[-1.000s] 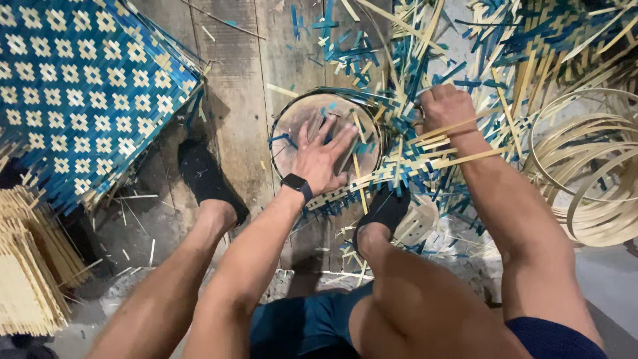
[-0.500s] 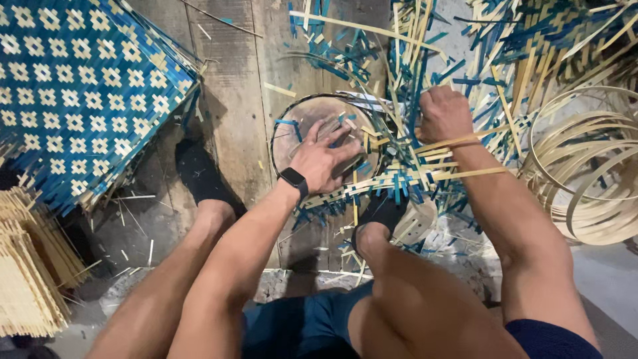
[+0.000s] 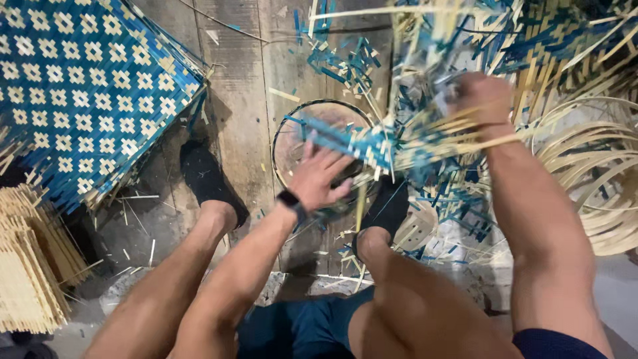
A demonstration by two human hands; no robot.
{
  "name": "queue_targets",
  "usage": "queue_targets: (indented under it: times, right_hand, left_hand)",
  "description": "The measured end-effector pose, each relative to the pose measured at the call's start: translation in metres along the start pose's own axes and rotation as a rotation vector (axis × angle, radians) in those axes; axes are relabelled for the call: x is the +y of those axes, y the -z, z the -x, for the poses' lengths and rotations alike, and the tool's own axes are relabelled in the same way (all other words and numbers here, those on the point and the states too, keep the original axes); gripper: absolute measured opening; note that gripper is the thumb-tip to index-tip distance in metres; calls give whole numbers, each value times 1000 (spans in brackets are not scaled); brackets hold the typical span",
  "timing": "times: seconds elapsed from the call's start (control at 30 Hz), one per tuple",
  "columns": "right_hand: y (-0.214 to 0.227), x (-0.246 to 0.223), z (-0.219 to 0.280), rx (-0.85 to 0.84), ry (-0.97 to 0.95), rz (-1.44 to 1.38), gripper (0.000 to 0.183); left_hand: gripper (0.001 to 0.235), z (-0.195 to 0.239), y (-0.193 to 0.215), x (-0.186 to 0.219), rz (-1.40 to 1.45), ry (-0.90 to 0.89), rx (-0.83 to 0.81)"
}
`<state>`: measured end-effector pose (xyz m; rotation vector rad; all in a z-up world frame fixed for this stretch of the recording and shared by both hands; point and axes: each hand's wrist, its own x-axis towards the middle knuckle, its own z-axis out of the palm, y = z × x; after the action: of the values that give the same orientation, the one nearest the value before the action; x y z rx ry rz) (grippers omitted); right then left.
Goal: The person sits on the floor and repeatedly places a circular bamboo frame over a patterned woven mat, then uses scissors to trim the excess woven strips around the frame's edge. The trimmed pieces are discarded, and the process is repeated with multiple mats.
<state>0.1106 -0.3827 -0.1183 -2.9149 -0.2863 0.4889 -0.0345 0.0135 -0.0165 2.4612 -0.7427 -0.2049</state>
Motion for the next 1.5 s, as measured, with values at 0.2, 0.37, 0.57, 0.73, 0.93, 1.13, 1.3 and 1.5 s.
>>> queue_targets:
  times: [0.2,0.37,0.57,0.73,0.93,1.13,1.3,1.5]
  right_hand:
    - [-35,62,16,-41,-410,-315,31]
    - [-22,13,85,-120,-366,-895,41]
    - [42,-51,142,-474,204,-1382,55]
    - [86,-4,55,7,35,-1400,37]
    - [57,-77,41,14,-128,-734,25]
    - [-28,-145,90,-335,-500,-1202,32]
    - [-38,-141,95,-258,-516,-1188,25]
    - [-20,-152,107,-184,-477,-1107,27]
  left_hand:
    - [94,71,9,22,-53,396,284]
    - [59,53,19,-25,152,624,367]
    - [48,-31,24,-92,324,448,337]
    - [45,-83,13,-94,316,494,78]
    - [62,-120,-10,-91,284,748,-14]
    - [57,-129,-44,-78,151,684,30]
    - [41,-119,-51,-62,151,663,108]
    - [42,-107,-41,-76,198,446,235]
